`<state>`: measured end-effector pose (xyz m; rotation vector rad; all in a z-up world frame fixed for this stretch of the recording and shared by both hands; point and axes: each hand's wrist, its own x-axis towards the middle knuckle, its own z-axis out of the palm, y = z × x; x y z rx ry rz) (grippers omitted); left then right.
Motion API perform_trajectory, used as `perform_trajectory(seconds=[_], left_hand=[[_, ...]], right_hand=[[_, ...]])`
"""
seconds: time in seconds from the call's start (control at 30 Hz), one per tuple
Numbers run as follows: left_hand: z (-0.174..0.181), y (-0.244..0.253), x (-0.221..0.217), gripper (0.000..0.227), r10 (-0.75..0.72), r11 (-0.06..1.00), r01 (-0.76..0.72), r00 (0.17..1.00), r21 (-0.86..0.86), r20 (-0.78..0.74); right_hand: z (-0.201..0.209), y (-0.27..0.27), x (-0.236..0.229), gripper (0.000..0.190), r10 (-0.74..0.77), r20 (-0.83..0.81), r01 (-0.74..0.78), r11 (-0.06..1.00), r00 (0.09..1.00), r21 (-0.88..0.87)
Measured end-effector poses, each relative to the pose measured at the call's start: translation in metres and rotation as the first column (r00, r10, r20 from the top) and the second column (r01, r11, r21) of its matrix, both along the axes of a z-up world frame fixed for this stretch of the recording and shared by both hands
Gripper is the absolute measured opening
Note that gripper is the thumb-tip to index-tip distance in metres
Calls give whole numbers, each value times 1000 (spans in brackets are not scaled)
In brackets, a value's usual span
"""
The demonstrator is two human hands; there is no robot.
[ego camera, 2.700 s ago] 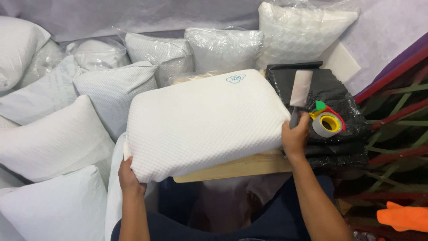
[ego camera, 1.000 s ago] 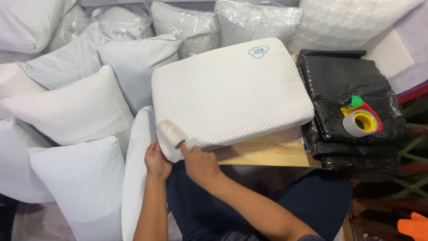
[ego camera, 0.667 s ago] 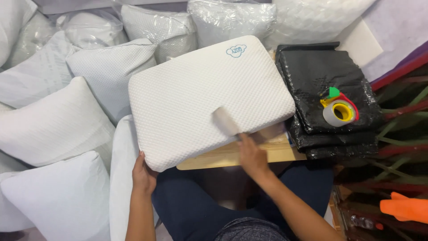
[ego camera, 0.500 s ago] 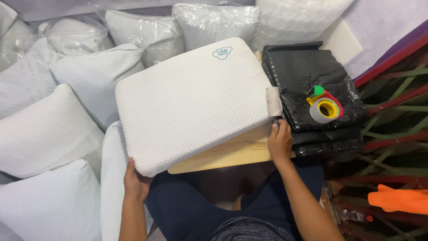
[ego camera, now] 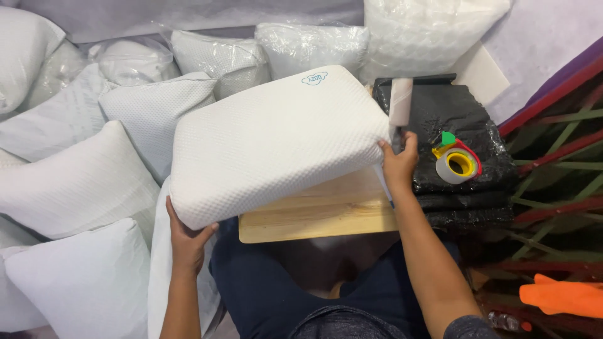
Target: The person is cleaning a pillow with a lint roller and then placing it into a plastic bag for packaging.
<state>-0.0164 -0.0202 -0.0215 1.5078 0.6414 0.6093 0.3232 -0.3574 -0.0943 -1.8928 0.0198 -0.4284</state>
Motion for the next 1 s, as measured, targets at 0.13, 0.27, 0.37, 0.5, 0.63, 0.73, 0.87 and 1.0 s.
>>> perform_trajectory(seconds=[0.13, 0.27, 0.37, 0.5, 0.63, 0.73, 0.87, 1.0], left_hand=[[14, 21, 27, 91, 210, 973, -215, 976, 80, 62], [1, 57, 60, 19, 423, 902, -432, 889, 14, 176], [2, 71, 75, 6, 471, 879, -476, 857, -26, 211], [2, 77, 81, 9, 478, 875, -484, 854, -23, 204], [23, 59, 78, 9, 458, 885, -465, 868, -9, 192], [39, 46, 70, 10, 427, 898, -439, 887, 33, 176], [46, 44, 66, 13, 412, 906, -422, 896, 29, 164], [25, 61, 68, 13, 407, 909, -417, 896, 21, 177]], right_hand=[[58, 23, 16, 38, 60, 82, -70, 988, 995, 135], [57, 35, 10, 39, 21, 285, -47, 995, 958, 83], [29, 44, -21, 36, -44, 403, 73, 996, 914, -58], [-9, 79, -95, 32, 25, 178, -14, 998, 984, -61], [-18, 140, -159, 31, 301, 131, -271, 941, 945, -204], [14, 193, -200, 28, 571, 134, -540, 815, 810, -209], [50, 238, -236, 34, 716, 137, -657, 688, 685, -308], [55, 230, -234, 35, 747, 149, -642, 641, 648, -420]])
